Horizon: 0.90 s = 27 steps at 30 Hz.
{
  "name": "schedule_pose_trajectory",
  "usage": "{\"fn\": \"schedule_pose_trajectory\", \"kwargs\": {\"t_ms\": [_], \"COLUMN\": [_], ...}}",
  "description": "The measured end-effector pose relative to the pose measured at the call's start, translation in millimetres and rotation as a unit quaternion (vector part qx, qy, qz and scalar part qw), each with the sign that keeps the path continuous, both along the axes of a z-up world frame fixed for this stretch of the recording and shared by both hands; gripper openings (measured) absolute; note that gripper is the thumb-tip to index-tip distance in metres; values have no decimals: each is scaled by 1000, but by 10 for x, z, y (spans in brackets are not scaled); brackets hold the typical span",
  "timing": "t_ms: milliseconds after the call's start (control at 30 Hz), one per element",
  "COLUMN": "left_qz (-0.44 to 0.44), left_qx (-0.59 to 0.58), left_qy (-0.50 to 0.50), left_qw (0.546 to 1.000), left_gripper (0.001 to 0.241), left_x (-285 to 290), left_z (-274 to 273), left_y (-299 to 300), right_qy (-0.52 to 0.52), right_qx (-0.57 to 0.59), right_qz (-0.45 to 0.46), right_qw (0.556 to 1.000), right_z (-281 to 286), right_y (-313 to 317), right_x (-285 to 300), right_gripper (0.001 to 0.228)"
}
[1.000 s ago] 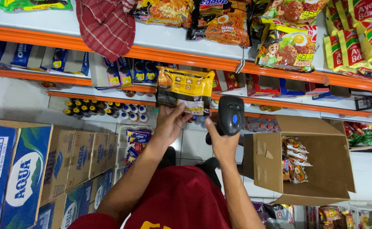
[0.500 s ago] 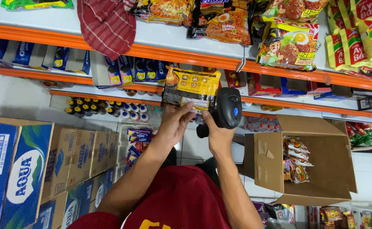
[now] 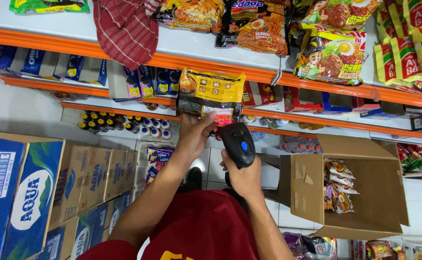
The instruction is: The person scans barcodes on various instant noodle packets and other snacks using a handheld scanner, placing some items into a cardboard box and others back onto the store shelves.
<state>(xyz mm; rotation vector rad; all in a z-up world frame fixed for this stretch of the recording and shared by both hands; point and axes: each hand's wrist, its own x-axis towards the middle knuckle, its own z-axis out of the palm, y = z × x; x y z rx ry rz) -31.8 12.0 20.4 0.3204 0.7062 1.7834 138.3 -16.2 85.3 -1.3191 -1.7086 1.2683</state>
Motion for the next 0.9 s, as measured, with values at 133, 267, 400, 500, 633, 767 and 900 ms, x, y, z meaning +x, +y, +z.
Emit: {"fn": "schedule_pose_trajectory", "kwargs": {"t_ms": [133,267,400,500,633,767,900], "left_qz": [-2,12,8,13,21,86,283], "left_qx": [19,16,26,32,35,76,96], "left_qy": [-21,-20,-16,-16,-12,118,438], "left_qw": [1000,1000,1000,999,999,986,848], "left_gripper": [43,45,42,42,44,53,63], "left_x": [16,33,31,35,39,10,-204], "left_z": [19,31,18,-9,33,244,480], "left_y": [5,14,4,14,4,-29,-31], "right_qy": [0,5,-11,-14,9,69,122], "right_qx": [-15,-6,0,-3,-5,-37,13], "right_qz": [-3,1,11,15,12,-35,-49], "right_qw": [1000,1000,1000,1000,1000,996,991], "right_z": [21,71,120,111,31,-12,85], "right_y": [-58,-79,-91,-118,-160,-72,179], "right_x": [-7,-33,-43,-39,-7,-24,-150], "right_gripper": [19,18,18,17,17,14,14]}}
